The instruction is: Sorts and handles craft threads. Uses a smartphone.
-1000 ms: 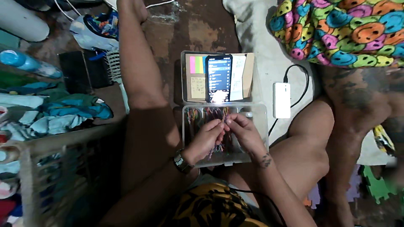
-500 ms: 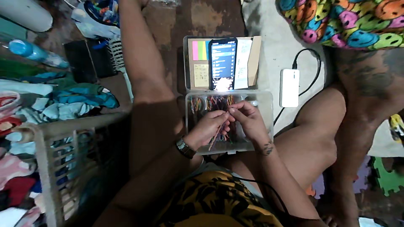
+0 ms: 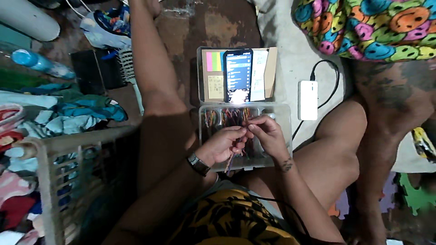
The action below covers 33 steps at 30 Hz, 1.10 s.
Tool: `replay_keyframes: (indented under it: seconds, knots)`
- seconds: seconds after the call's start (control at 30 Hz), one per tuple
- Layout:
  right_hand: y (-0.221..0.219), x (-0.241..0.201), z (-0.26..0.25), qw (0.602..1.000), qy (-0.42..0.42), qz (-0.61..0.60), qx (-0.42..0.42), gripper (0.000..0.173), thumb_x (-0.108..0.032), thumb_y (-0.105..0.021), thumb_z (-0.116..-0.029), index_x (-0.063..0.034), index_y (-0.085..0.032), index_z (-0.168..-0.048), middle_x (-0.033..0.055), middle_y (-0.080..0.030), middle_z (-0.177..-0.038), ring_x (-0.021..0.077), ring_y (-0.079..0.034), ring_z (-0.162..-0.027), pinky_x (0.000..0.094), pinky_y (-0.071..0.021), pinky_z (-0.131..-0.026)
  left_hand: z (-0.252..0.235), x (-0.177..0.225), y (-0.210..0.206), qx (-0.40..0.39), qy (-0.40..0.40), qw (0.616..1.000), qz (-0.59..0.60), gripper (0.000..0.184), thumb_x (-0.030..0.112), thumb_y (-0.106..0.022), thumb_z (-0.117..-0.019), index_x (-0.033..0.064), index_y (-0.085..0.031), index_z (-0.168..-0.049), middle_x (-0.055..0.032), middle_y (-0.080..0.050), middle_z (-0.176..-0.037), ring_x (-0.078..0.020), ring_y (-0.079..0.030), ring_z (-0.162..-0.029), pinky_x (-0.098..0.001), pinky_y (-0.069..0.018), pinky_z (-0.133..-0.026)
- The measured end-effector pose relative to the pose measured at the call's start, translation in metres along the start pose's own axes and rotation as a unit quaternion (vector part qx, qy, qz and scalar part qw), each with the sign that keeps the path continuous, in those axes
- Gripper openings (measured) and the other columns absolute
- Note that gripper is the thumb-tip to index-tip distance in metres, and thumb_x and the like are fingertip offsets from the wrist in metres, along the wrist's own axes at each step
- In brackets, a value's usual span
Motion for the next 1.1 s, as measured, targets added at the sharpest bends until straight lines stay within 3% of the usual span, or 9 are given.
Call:
replay_keyframes:
  seconds: [0.1, 0.2, 0.27, 0.4, 0.5, 0.67, 0.8, 1.0, 1.1]
  knots:
    - [0.0, 0.0, -0.001, 0.999, -0.048, 0.012, 0.02, 0.013, 0.0, -0.064, -0.0931, -0.0117, -0.066, -0.098, -0.0071, -0.071, -0.082, 0.002, -0.067, -0.072, 0.0218, -0.0582, -0.07, 0.001, 0.01, 0.004, 0.076, -0.081, 0.975, -0.19, 0.024, 0.014, -0.044, -0.1091, 0.0038, -0.065, -0.103, 0.0038, -0.056, -0.079, -0.0001, -0.05, -0.061, -0.0137, -0.0429, -0.056]
    - [0.001, -0.003, 0.002, 0.982, -0.095, 0.121, 0.114, 0.008, -0.002, -0.065, -0.09, -0.0077, -0.06, -0.09, -0.0066, -0.063, -0.074, -0.0005, -0.06, -0.064, 0.0188, -0.053, -0.063, 0.01, 0.028, -0.005, 0.173, -0.23, 0.828, -0.481, 0.026, 0.012, -0.051, -0.1053, -0.0039, -0.072, -0.107, -0.0127, -0.067, -0.096, -0.0163, -0.064, -0.086, -0.03, -0.0532, -0.082]
    - [-0.001, -0.004, 0.004, 0.968, -0.093, 0.169, 0.161, 0.006, -0.006, -0.066, -0.0897, -0.0049, -0.06, -0.091, -0.0051, -0.061, -0.074, -0.0018, -0.058, -0.064, 0.0171, -0.0507, -0.062, 0.012, 0.03, -0.011, 0.197, -0.306, 0.756, -0.545, 0.025, 0.009, -0.052, -0.1021, -0.0058, -0.072, -0.102, -0.0195, -0.067, -0.097, -0.0262, -0.068, -0.088, -0.0377, -0.0562, -0.083]
    - [-0.003, 0.012, 0.004, 0.981, -0.183, -0.037, 0.056, 0.018, -0.009, -0.053, -0.1015, -0.0041, -0.063, -0.115, -0.002, -0.067, -0.089, 0.0053, -0.064, -0.079, 0.0256, -0.0568, -0.077, 0.007, 0.027, -0.003, 0.125, -0.155, 0.927, -0.318, 0.023, 0.013, -0.048, -0.1073, 0.0009, -0.068, -0.107, -0.0009, -0.061, -0.089, -0.0035, -0.057, -0.072, -0.0177, -0.0496, -0.066]
    - [-0.007, 0.015, 0.008, 0.965, -0.202, -0.165, -0.019, 0.02, -0.013, -0.055, -0.1005, -0.0094, -0.073, -0.108, -0.004, -0.07, -0.09, 0.0034, -0.064, -0.079, 0.0222, -0.0545, -0.076, 0.001, 0.012, -0.005, 0.044, -0.08, 0.988, -0.125, 0.022, 0.012, -0.044, -0.1076, 0.0055, -0.064, -0.101, 0.0025, -0.062, -0.082, -0.0034, -0.058, -0.065, -0.0171, -0.0495, -0.059]
    - [-0.002, 0.017, 0.009, 0.945, -0.184, -0.268, 0.044, 0.013, -0.008, -0.07, -0.0903, -0.0136, -0.075, -0.08, -0.0013, -0.069, -0.071, 0.0032, -0.063, -0.063, 0.0203, -0.0552, -0.064, -0.001, 0.008, -0.015, 0.009, -0.086, 0.985, -0.149, 0.022, 0.012, -0.045, -0.1083, 0.0056, -0.065, -0.101, 0.0039, -0.062, -0.083, -0.0027, -0.061, -0.07, -0.0179, -0.0534, -0.066]
    - [0.003, 0.018, 0.007, 0.949, -0.173, -0.233, 0.122, 0.023, -0.001, -0.07, -0.0865, -0.0144, -0.064, -0.068, -0.0007, -0.066, -0.067, 0.0047, -0.061, -0.061, 0.022, -0.0541, -0.062, 0.005, 0.027, -0.016, 0.088, -0.231, 0.861, -0.443, 0.026, 0.017, -0.055, -0.1045, 0.0008, -0.075, -0.105, -0.0068, -0.066, -0.099, -0.0059, -0.058, -0.091, -0.0221, -0.0475, -0.083]
    - [0.002, 0.012, 0.006, 0.978, -0.144, -0.142, -0.054, 0.011, -0.021, -0.067, -0.0964, -0.0167, -0.076, -0.094, -0.0041, -0.074, -0.104, 0.0043, -0.068, -0.095, 0.0235, -0.056, -0.086, 0.002, 0.011, -0.011, 0.029, -0.107, 0.974, -0.199, 0.02, 0.012, -0.05, -0.1063, 0.0046, -0.067, -0.1, 0.0063, -0.063, -0.086, 0.0004, -0.058, -0.073, -0.0168, -0.0505, -0.069]
    - [0.007, 0.009, 0.004, 0.976, -0.116, -0.184, -0.018, 0.003, -0.019, -0.078, -0.0877, -0.019, -0.079, -0.085, -0.0044, -0.077, -0.09, 0.0022, -0.07, -0.079, 0.0206, -0.058, -0.074, 0.002, 0.01, -0.017, -0.003, -0.109, 0.976, -0.186, 0.02, 0.011, -0.051, -0.1055, 0.0069, -0.069, -0.099, 0.0082, -0.063, -0.083, 0.0009, -0.058, -0.072, -0.0163, -0.0507, -0.068]
Point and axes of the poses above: each hand's wrist, its own z-axis away from the middle knuckle, its own y-axis out of the back of the hand, x = y × z, the point moved 8 cm from there along -z, towards the middle knuckle
